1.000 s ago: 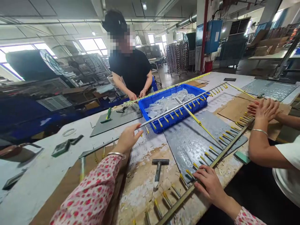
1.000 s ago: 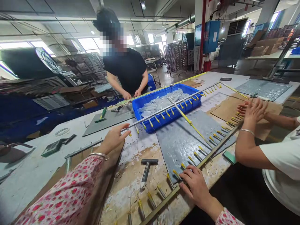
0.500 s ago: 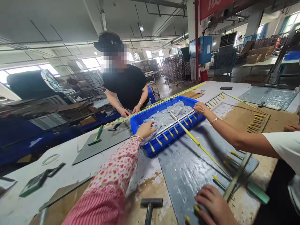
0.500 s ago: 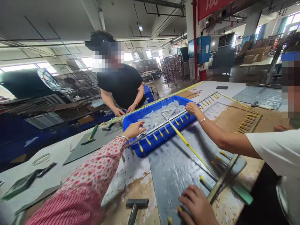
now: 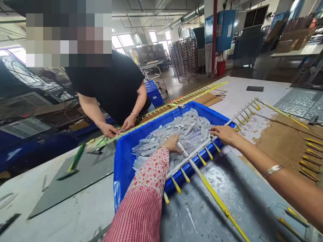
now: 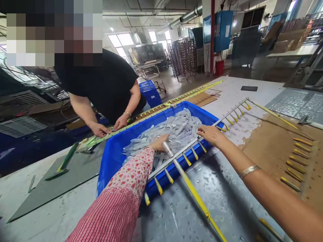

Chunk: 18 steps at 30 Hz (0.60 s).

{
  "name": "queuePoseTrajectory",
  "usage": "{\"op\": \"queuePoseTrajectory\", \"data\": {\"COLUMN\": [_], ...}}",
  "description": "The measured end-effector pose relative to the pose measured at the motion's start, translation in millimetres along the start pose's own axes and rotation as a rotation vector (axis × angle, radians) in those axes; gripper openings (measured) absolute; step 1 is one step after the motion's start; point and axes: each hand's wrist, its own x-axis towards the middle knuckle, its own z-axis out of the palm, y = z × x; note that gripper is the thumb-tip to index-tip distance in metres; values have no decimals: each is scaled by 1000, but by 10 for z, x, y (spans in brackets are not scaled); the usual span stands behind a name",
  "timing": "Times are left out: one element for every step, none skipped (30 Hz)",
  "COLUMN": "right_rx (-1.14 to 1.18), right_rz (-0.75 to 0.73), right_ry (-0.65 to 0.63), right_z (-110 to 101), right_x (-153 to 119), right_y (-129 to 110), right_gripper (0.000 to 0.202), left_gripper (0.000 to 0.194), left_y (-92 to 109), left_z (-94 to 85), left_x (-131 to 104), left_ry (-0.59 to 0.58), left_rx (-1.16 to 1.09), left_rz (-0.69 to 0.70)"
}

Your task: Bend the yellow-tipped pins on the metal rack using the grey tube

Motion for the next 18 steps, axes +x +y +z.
{"op": "queuePoseTrajectory", "data": {"right_rx": [18,39,59,78,96,115,135,156,176,195,213,228,240,251,261,276,302,350], "right_rz": [21,36,41,37,28,21,20,29,47,76,111,141,157,154,135,112,101,126], "right_ry": [-41,-73,-93,-102,-101,-103,-107,-110,-111,-110,-102,-89,-72,-55,-39,-19,1,48], "right_z": [6,12,14,11,2,-13,-33,-56,-81,-107,-136,-166,-197,-229,-258,-279,-288,-277], "right_x": [43,48,27,-7,-44,-76,-97,-105,-99,-79,-48,-6,44,100,157,210,250,268], "right_y": [97,160,193,203,196,177,154,129,107,89,77,72,71,72,71,63,42,4], "right_gripper": [27,30,32,34,34,35,34,33,32,31,31,33,37,43,49,53,56,55], "left_gripper": [113,114,114,112,107,101,93,84,75,69,64,63,65,68,71,74,74,72], "left_y": [12,28,48,71,97,124,151,176,195,209,217,218,216,213,209,207,208,210], "left_z": [5,-1,-17,-38,-59,-75,-84,-82,-69,-49,-24,1,23,39,48,50,49,46], "left_x": [47,79,96,101,97,86,70,53,36,20,8,-1,-7,-9,-9,-9,-11,-16], "left_ry": [-25,-53,-77,-95,-103,-97,-83,-67,-51,-39,-30,-25,-21,-16,-11,-5,-1,0], "left_rx": [21,54,97,144,189,223,243,244,228,203,170,130,86,44,8,-23,-40,-42], "left_rz": [-4,-12,-18,-17,-11,2,15,28,39,48,55,58,55,49,41,32,29,32]}}
